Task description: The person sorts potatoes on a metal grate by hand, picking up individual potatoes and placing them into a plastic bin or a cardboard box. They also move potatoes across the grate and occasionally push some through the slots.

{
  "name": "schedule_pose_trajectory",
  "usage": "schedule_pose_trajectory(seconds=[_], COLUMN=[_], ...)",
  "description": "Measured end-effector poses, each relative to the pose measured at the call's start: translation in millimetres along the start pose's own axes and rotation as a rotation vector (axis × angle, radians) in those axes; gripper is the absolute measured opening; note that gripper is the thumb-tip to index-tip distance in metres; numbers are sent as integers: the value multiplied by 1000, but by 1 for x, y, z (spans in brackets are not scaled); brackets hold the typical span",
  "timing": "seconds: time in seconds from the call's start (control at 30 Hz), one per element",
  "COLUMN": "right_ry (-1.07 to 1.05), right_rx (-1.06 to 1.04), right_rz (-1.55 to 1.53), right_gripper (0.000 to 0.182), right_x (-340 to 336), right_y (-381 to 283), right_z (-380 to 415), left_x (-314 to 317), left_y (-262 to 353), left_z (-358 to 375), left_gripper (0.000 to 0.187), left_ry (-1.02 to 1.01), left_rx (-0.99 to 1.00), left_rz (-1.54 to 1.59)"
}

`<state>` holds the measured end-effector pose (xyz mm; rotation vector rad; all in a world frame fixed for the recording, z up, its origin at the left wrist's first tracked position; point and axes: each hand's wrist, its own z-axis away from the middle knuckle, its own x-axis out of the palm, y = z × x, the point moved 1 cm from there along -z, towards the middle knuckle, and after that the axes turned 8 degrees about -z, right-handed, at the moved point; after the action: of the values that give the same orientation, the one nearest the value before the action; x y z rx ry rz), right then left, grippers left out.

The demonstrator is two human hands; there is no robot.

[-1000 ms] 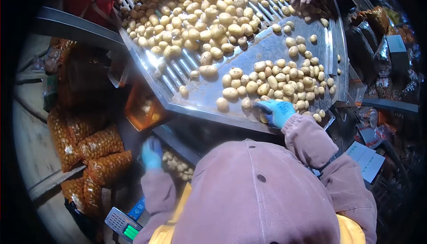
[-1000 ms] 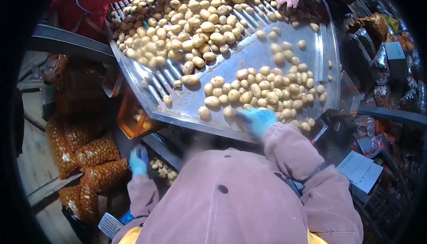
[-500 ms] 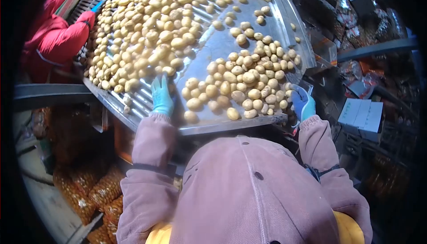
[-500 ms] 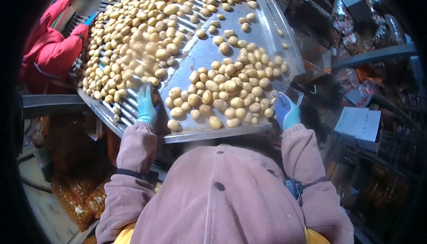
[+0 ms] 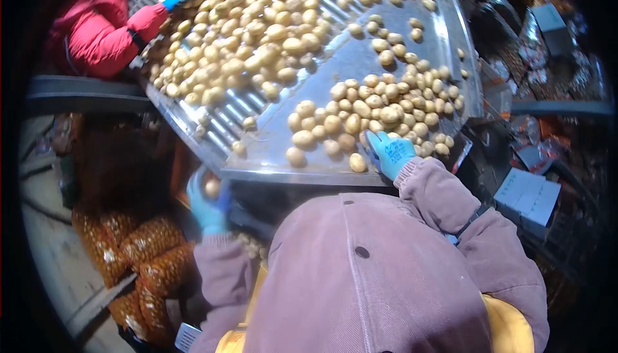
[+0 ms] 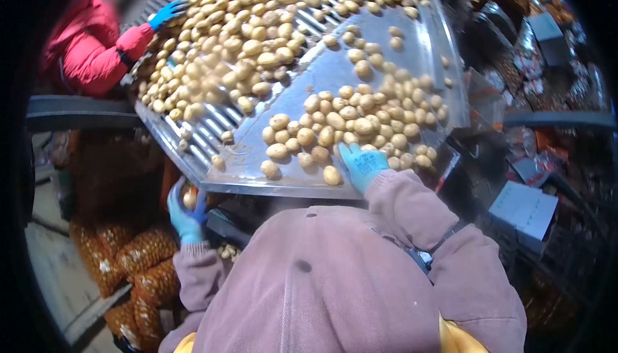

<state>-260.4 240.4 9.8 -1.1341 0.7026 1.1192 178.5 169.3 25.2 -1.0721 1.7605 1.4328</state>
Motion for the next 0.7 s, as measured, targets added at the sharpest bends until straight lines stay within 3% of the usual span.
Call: schedule_pose_trajectory(seconds=[0.1, 0.17, 0.23, 0.3, 0.33, 0.4, 0.43, 0.47, 0.5, 0.53, 0.6, 0.63, 0.67, 0.7], right_ry=[-41, -99, -115, -141, -153, -174, -184, -193, -202, -155, -47, 14, 7, -38], right_rx=[-20, -15, -26, -20, -21, -37, -44, -44, -36, -24, 0, 12, 220, 257], right_rz=[110, 186, 233, 269, 244, 199, 182, 162, 136, 6, -254, -380, -776, -961], right_gripper=[44, 48, 53, 55, 56, 58, 59, 59, 60, 58, 55, 54, 53, 53], right_x=[5, 14, 21, 19, 18, 16, 14, 14, 14, 13, 12, 9, -5, -13], right_y=[-5, -6, -6, -8, -8, -6, -5, -4, -1, 4, 15, 21, 12, 5], right_z=[-11, -20, -27, -26, -23, -21, -23, -24, -21, -17, -11, -8, -4, 3], left_x=[-52, -70, -73, -67, -65, -44, -37, -23, -9, -4, 21, 23, 30, 48], left_y=[-59, -98, -142, -136, -124, -91, -58, -29, 5, 45, 90, 130, 164, 179], left_z=[89, 157, 221, 225, 223, 178, 141, 109, 79, 50, 19, 2, -5, -6], left_gripper=[57, 58, 57, 52, 50, 39, 34, 33, 32, 32, 29, 32, 33, 37], left_ry=[73, 16, -260, -228, -219, -35, -61, -27, -36, -122, -216, -357, -498, -804], left_rx=[-231, -452, -626, -627, -627, -362, -266, -197, -255, -202, 149, 219, 237, -35], left_rz=[-321, -501, -630, -596, -579, -462, -388, -215, 145, 180, 208, 257, 364, 634])
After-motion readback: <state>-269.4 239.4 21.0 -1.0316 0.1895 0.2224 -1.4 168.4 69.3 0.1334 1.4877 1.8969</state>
